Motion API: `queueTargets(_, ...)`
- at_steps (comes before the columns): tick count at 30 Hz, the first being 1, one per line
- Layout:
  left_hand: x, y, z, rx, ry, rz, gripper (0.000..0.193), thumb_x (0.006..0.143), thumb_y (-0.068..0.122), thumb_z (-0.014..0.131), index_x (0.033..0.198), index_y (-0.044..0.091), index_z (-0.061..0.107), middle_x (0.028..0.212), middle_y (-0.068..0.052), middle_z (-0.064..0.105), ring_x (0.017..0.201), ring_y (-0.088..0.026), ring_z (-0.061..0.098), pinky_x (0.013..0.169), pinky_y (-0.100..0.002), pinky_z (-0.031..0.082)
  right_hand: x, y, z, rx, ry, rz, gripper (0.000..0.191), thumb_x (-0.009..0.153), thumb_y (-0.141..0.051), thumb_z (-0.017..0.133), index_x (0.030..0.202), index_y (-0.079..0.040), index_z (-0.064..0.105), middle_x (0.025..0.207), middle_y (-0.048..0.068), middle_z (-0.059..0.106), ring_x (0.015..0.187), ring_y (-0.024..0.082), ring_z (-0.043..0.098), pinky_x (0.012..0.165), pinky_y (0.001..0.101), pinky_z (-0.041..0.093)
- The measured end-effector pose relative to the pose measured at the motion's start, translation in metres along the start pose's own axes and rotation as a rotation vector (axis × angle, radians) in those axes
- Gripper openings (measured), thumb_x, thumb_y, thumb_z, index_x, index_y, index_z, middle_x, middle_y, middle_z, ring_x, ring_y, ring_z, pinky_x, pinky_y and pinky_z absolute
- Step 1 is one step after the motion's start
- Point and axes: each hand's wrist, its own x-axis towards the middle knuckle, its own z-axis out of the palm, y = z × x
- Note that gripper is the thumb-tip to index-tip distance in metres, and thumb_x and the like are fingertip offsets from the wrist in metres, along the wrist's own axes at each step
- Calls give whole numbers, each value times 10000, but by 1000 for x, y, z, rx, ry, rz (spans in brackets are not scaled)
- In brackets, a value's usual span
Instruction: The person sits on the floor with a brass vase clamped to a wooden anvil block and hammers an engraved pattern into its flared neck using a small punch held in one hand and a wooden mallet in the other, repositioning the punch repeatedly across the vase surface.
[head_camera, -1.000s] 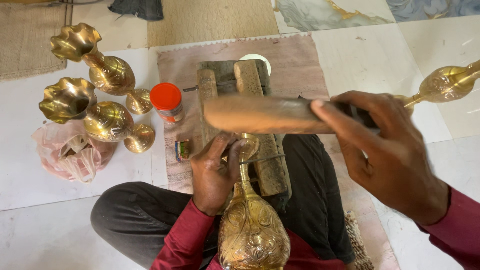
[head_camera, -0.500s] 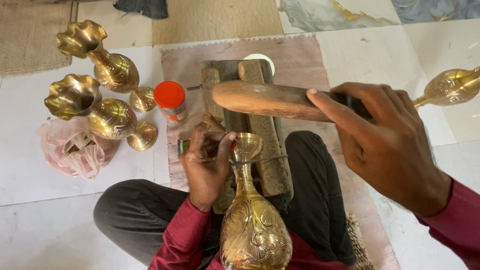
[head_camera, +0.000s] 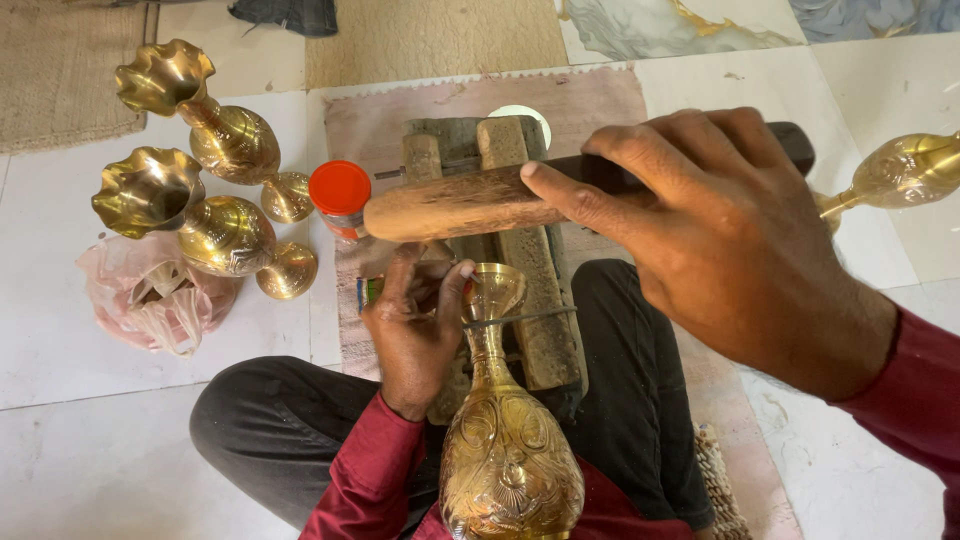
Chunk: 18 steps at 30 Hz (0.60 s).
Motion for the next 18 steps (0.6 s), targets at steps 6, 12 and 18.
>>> queueTargets(6,8,1,-4,-20,-62,-51,382,940,-5,739,1285,-3,575,903,-85,793,818,-95,769,705,-235,636,-2,-4,-7,1,-56,66,650,819,72,706,1431,-139,648,1148,86,656,988,236,602,864,412,480)
queueTargets(12,15,3,-7,-61,-131,-51,430,932,-14,733,1330,-7,571,925,-90,792,838,-106,765,725,-243,638,-16,4,-2,15,-120,146,638,866,35,682,1478,-127,597,1145,104,647,985,232,597,869,419,492)
queueTargets(18,25,5,-13,77,-235,1,476,920,-2,757,1366,12,591,922,-96,809,827,-108,779,729,-259,642,-38,9,7,28,-78,202,568,919,19,682,1462,-134,609,1166,106,647,1009,243,607,895,435,488)
